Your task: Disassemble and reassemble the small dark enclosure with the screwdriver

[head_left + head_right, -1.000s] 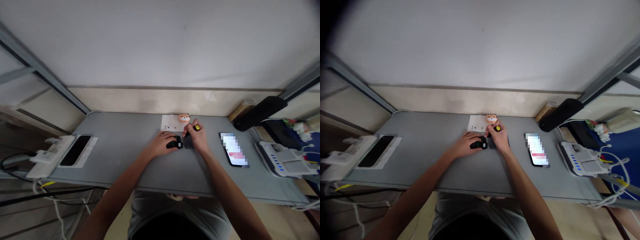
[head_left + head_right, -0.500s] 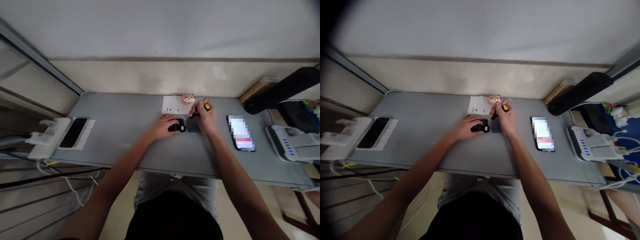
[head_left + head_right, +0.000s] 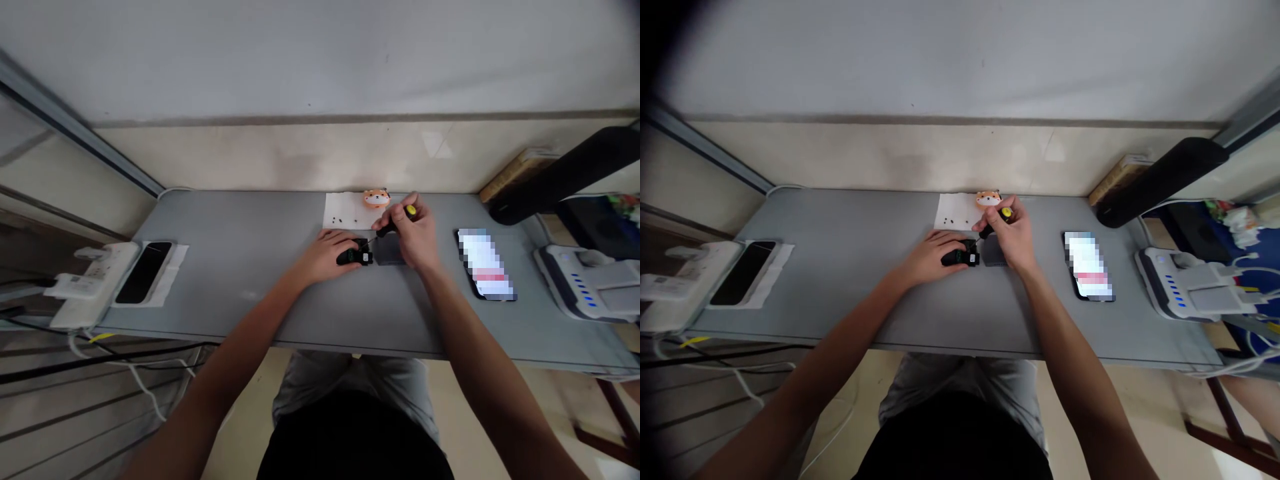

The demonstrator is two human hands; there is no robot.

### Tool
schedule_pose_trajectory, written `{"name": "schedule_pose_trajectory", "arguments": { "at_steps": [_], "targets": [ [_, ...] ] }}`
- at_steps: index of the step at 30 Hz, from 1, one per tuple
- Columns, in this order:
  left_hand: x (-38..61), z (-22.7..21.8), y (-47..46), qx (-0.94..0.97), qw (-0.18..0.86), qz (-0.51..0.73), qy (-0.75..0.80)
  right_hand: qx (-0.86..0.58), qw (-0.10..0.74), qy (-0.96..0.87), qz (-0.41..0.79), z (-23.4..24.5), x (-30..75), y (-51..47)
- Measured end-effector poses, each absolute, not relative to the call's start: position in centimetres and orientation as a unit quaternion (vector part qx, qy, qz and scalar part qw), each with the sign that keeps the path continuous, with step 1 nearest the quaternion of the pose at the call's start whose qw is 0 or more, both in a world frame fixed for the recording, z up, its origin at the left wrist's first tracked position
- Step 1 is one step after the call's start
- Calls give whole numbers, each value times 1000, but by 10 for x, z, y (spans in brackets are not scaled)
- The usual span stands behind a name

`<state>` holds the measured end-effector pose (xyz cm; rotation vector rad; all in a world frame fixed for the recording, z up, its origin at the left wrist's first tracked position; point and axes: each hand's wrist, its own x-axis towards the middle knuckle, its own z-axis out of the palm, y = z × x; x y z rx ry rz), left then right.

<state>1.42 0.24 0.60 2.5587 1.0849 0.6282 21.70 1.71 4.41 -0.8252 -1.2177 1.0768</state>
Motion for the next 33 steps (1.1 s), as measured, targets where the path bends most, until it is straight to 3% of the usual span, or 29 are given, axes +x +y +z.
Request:
{"name": "schedule_pose_trajectory", "arguments": {
  "at_steps": [10,17,20,23,28,33],
  "targets": [
    [15,6,2,878,150,231,392,-406,587,-634,297,47,211,12],
    [13,10,0,887,143,238,370,-371,607,-543,447,48,202,12],
    [13,8,0,888,137,242,367,-371,607,-543,447,47,198,10],
    [13,6,1,889,131,243,365,-385,583,-604,385,51,199,7],
    [12,10,0,893,119,245,359,-523,514,-663,150,58,215,6],
    [13,15,-1,892,126,246,357,-565,535,-599,188,53,228,12]
  ]
}}
